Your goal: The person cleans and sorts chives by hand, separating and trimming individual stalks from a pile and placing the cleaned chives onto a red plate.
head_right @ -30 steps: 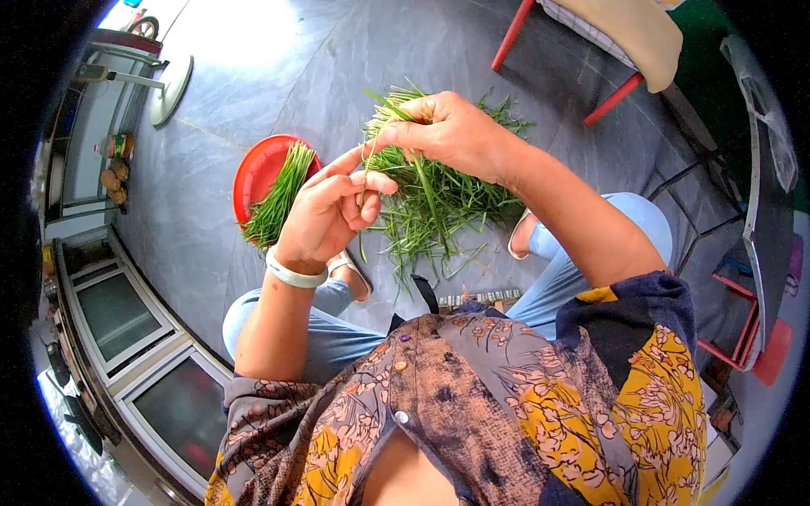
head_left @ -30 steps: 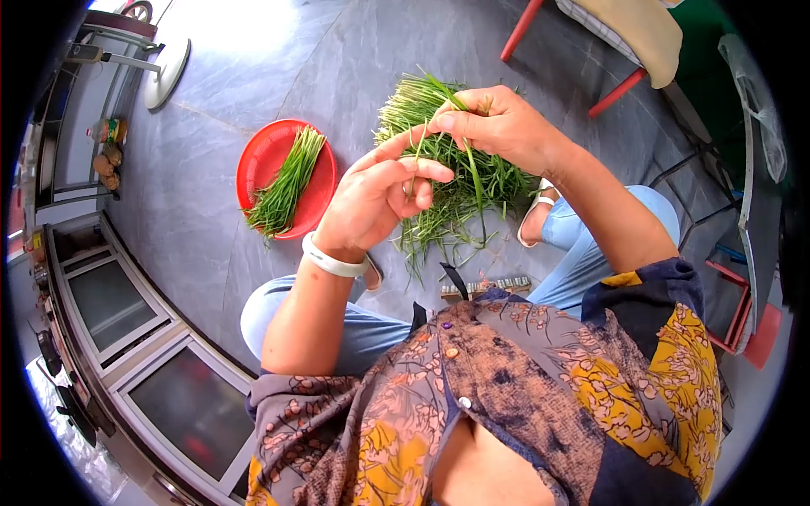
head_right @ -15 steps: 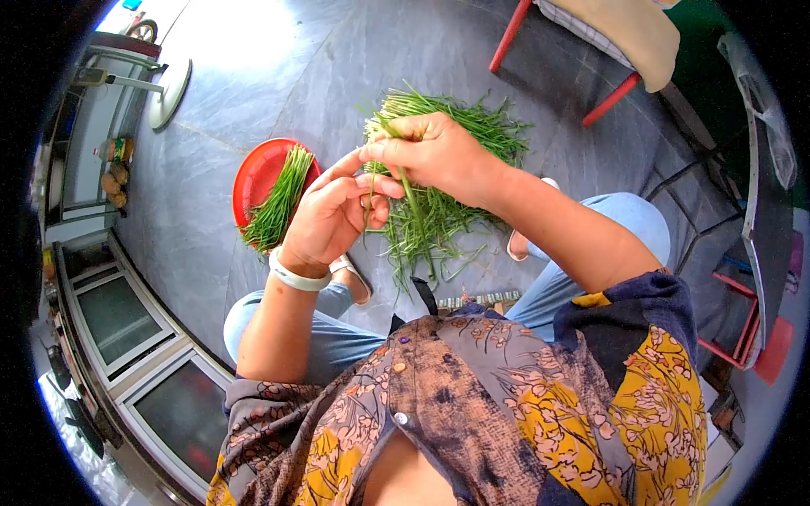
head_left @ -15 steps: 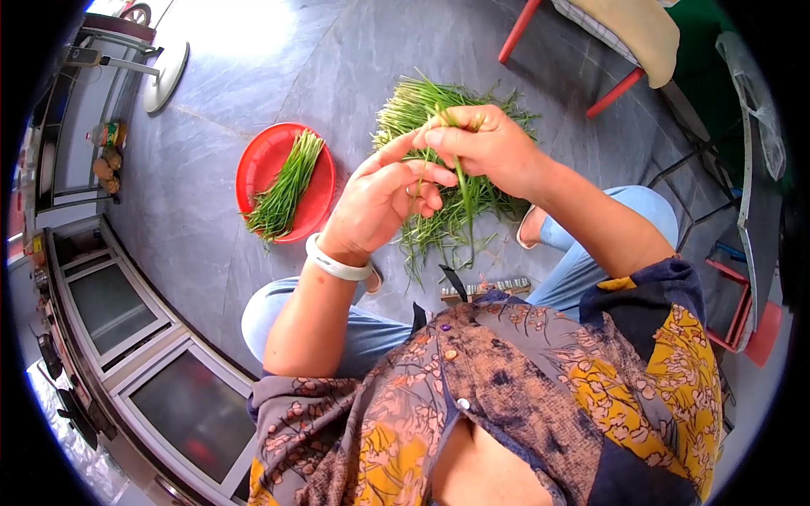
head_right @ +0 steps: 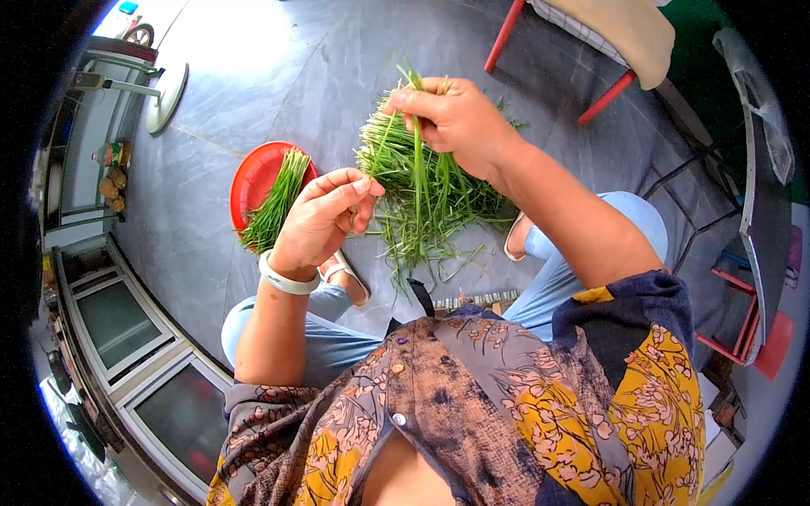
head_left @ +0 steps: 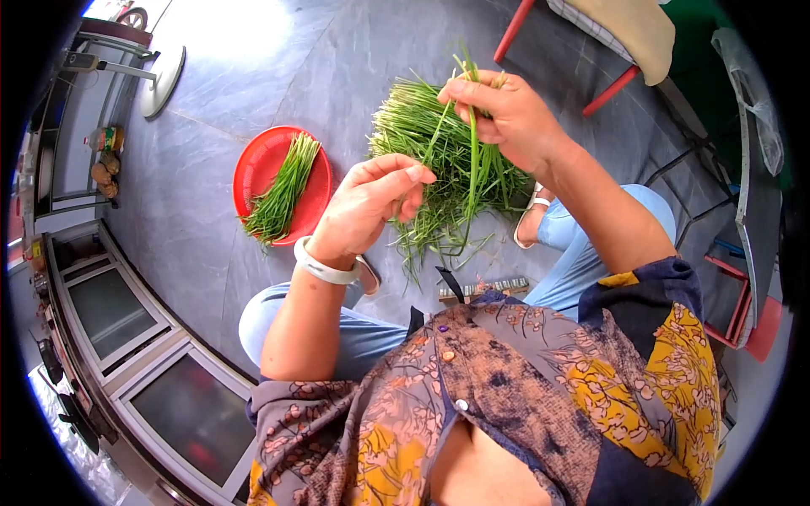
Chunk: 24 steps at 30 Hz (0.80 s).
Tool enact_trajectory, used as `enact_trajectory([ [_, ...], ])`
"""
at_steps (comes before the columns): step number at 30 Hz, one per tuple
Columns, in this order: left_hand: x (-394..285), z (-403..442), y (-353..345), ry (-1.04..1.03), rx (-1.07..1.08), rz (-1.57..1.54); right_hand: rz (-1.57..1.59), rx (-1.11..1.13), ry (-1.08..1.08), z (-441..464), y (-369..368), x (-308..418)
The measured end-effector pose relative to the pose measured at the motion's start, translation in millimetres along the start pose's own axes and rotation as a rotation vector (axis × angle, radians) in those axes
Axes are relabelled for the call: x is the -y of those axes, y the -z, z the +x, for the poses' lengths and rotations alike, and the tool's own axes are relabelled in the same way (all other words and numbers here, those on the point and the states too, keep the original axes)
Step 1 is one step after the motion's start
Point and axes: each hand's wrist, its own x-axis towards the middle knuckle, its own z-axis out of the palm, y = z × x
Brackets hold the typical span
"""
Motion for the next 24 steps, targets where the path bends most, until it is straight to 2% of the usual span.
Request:
enact_trajectory([
  [4, 1.3, -2.5, 4.1, 0.022, 0.004, -0.071, 0.053, -0.005, 0.035, 2.5, 11.1, 10.0],
  [13, 3.4, -12.1, 24.9, 0.149, 0.002, 0.017, 0.173, -0.107, 0.079, 3.4, 32.4, 28.0],
  [16, 5.5, -10.9, 24.6, 0.160, -0.113, 0.280, 0.203, -0.064, 0.096, 4.6, 39.0, 29.1],
  [17, 14.0, -7.4, 35.8, 0.069, -0.096, 0.496, 0.210, -0.041, 0.100, 3.7, 39.4, 29.0],
  [20, 18.6, -4.9, 32.2, -0.043, -0.256, 0.754, 0.137, -0.062, 0.083, 0.7, 31.9, 28.0],
  [24, 3.0, -6.1, 19.3, -0.169, -0.206, 0.300, -0.011, 0.043, -0.014, -7.3, 12.3, 15.6],
])
